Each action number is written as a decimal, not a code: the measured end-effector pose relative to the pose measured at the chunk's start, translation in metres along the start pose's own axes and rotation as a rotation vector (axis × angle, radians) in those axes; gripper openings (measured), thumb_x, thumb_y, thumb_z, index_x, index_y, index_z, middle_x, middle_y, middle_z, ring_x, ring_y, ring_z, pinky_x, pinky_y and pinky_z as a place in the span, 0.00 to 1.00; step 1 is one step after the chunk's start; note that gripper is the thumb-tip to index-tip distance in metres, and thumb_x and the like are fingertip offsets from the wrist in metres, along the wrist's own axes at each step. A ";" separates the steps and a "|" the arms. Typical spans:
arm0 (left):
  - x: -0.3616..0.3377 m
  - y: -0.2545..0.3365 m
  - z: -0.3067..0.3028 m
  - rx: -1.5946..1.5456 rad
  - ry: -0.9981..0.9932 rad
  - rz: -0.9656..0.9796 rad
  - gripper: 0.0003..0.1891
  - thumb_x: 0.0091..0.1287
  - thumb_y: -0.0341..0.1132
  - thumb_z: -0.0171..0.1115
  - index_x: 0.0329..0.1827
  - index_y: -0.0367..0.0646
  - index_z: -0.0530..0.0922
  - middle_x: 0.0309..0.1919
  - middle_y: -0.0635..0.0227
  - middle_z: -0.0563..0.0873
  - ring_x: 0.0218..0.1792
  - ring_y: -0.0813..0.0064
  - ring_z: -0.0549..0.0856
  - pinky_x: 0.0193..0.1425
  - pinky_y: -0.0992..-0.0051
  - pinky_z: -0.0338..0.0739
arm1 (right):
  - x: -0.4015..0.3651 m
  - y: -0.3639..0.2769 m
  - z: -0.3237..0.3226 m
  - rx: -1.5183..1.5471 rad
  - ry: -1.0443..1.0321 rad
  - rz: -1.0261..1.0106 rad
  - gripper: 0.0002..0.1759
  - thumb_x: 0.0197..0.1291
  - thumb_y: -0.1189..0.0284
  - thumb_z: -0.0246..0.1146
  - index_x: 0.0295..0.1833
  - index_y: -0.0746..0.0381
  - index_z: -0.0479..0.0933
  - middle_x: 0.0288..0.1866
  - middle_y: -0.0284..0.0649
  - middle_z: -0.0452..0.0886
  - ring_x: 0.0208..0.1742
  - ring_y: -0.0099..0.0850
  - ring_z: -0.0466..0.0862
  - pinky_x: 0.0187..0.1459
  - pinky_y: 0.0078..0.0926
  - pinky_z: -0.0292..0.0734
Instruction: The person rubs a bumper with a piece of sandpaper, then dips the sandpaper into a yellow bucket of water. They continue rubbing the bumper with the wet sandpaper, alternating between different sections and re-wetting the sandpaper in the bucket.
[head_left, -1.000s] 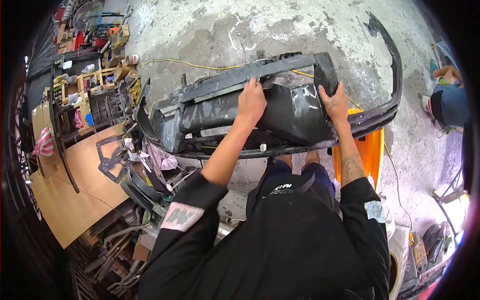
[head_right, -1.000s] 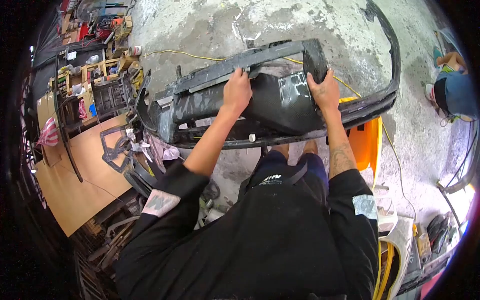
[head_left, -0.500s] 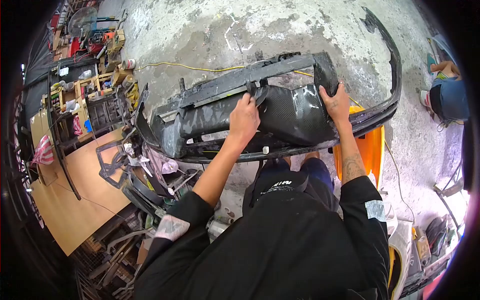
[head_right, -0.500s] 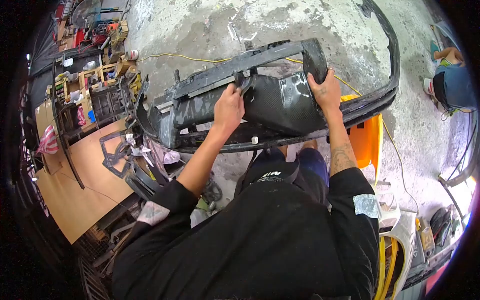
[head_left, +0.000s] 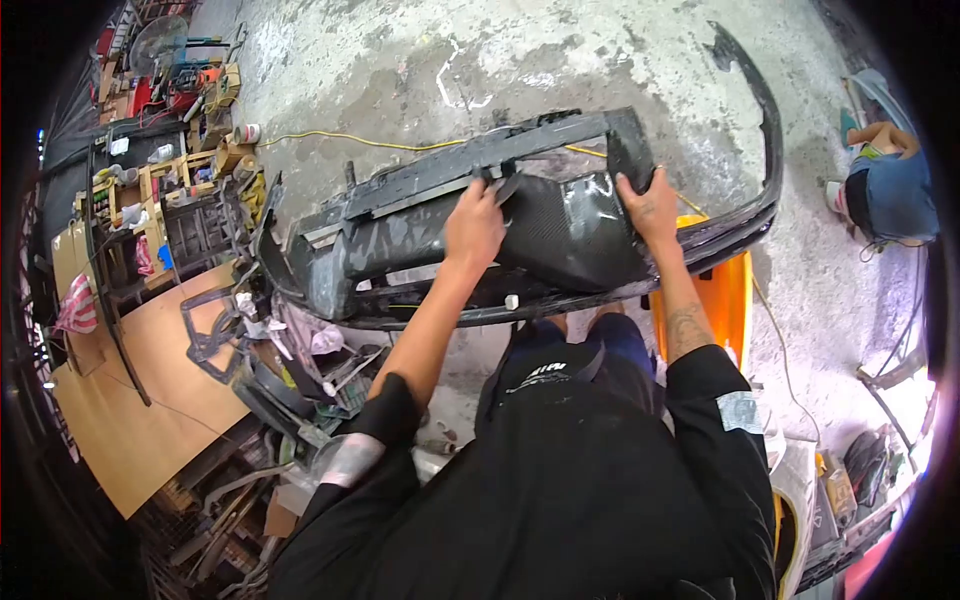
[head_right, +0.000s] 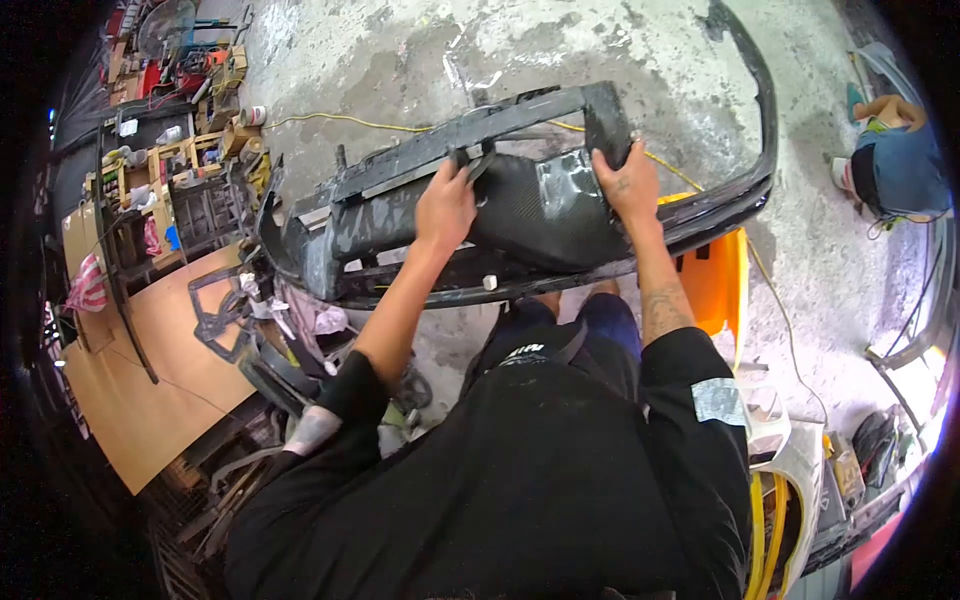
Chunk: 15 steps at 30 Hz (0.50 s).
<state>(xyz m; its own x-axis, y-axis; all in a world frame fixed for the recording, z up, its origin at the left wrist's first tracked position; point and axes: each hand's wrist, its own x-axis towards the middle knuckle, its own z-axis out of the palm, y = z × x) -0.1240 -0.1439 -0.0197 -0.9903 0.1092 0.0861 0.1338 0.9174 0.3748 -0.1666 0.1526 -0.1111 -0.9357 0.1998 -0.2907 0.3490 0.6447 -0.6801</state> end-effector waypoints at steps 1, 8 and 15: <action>-0.014 0.005 -0.018 0.010 -0.060 -0.049 0.09 0.70 0.28 0.63 0.49 0.35 0.86 0.41 0.52 0.80 0.39 0.46 0.85 0.43 0.53 0.80 | 0.000 -0.003 -0.002 0.024 0.000 -0.011 0.41 0.61 0.44 0.71 0.61 0.70 0.74 0.48 0.67 0.86 0.53 0.63 0.86 0.55 0.55 0.80; -0.019 0.009 -0.062 -0.230 0.018 -0.252 0.12 0.72 0.32 0.68 0.33 0.30 0.82 0.33 0.54 0.80 0.29 0.55 0.83 0.36 0.60 0.75 | -0.006 -0.003 -0.016 0.046 0.016 -0.016 0.43 0.59 0.41 0.73 0.58 0.71 0.74 0.51 0.67 0.85 0.55 0.64 0.85 0.56 0.54 0.80; -0.067 0.046 -0.094 -0.584 0.053 -0.647 0.15 0.75 0.38 0.69 0.35 0.33 0.83 0.31 0.66 0.84 0.24 0.78 0.81 0.26 0.75 0.73 | -0.037 -0.005 -0.061 0.210 0.208 -0.420 0.36 0.62 0.54 0.78 0.66 0.67 0.76 0.57 0.50 0.84 0.56 0.38 0.84 0.55 0.36 0.78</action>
<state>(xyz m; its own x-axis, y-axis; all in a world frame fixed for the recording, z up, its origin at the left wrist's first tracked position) -0.0481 -0.1446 0.0787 -0.8777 -0.3962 -0.2696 -0.4414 0.4489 0.7770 -0.1374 0.1869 -0.0557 -0.9804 0.1117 0.1621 -0.0764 0.5433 -0.8361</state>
